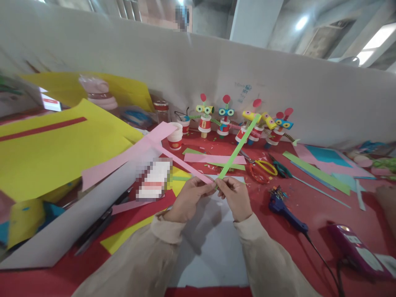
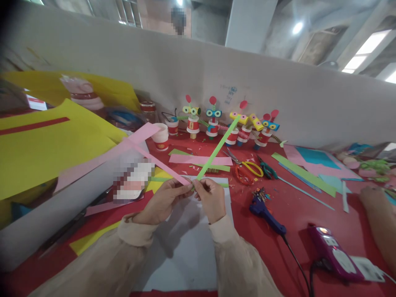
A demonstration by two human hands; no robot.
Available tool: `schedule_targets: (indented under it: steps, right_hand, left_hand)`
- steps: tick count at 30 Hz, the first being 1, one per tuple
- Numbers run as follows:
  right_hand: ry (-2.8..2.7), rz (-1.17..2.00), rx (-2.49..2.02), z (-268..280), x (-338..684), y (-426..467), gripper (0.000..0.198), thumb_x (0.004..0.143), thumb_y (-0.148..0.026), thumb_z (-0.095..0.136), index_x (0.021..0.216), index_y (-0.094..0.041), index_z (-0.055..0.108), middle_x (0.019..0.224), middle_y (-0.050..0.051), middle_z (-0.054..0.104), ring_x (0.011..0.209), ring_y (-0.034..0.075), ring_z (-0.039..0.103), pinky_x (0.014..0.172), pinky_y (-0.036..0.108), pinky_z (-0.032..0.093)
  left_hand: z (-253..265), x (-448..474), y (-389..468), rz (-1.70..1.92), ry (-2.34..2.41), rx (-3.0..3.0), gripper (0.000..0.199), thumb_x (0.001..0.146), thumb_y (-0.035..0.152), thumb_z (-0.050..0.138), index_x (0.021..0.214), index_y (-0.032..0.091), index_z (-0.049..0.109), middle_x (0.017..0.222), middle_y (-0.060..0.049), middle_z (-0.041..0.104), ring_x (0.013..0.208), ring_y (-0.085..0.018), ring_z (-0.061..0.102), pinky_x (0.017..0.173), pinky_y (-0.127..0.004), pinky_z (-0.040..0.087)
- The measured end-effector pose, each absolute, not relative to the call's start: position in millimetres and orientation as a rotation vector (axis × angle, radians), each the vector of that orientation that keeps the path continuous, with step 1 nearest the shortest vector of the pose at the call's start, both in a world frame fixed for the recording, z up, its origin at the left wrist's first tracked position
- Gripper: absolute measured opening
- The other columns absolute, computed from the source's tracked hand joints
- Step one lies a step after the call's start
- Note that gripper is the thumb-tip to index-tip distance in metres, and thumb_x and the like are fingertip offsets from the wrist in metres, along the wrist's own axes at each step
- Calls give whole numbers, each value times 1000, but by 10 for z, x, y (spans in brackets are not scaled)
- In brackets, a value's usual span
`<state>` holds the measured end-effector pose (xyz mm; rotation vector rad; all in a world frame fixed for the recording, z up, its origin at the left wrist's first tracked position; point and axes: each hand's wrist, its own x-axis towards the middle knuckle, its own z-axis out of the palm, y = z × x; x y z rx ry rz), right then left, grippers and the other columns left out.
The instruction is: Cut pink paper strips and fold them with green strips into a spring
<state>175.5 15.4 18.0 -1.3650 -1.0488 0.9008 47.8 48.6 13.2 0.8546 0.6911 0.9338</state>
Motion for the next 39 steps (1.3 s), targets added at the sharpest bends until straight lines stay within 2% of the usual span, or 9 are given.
schedule_targets:
  steps: [5,10,15,17,20,25,35,39]
  right_hand:
    - [-905,953,-1317,137,1765,178,38,72,-51,61,54,-17,56,46,-3,51,40,8,46,40,21,33]
    - [-711,907,-1257,140,1804,175,43,72,-55,59,53,-18,52,43,-6,44,36,6,35,36,20,24]
    - [-1053,1015,-1184,221,1681,102,27,73,-45,65,78,-19,60,57,-3,57,46,10,52,43,21,38]
    - [-1117,955,-1230,226,1629,83,23,73,-41,65,80,-19,63,61,-2,60,51,11,56,47,23,43]
    - [-1122,854,-1300,200,1618,82,20,74,-37,64,81,-18,68,64,0,64,55,13,59,51,24,46]
    - [-1129,771,-1349,165,1694,111,12,72,-29,66,73,-18,71,63,1,66,57,14,58,53,25,46]
    - [-1019,1012,-1223,86,1727,130,14,70,-33,68,68,-19,69,58,0,63,56,11,52,55,24,39]
    - [-883,1156,-1165,21,1727,142,17,68,-37,71,69,-20,70,59,-1,62,57,11,50,56,23,38]
  left_hand:
    - [125,487,488,973,716,865,11,63,22,74,65,14,66,67,-1,62,65,-11,55,68,-26,45]
    - [179,504,457,1094,712,818,11,62,20,74,65,15,64,66,1,61,65,-11,55,68,-25,45]
    - [196,515,444,1112,662,804,14,62,20,74,70,15,64,61,1,61,59,-12,55,59,-26,44]
    - [174,517,453,1128,662,776,17,60,19,75,74,15,65,60,1,61,57,-12,54,56,-25,42]
    - [133,522,464,1124,669,792,14,61,20,74,70,14,65,64,-1,63,62,-13,55,61,-26,43]
    - [116,537,454,1096,731,873,12,65,26,70,63,15,66,65,-2,64,65,-14,56,69,-29,43]
    - [157,535,428,1079,738,880,12,63,25,68,56,16,64,57,0,59,60,-15,52,64,-28,40]
    - [145,543,429,1082,728,789,9,60,24,70,61,17,66,60,-1,61,61,-15,52,64,-28,40]
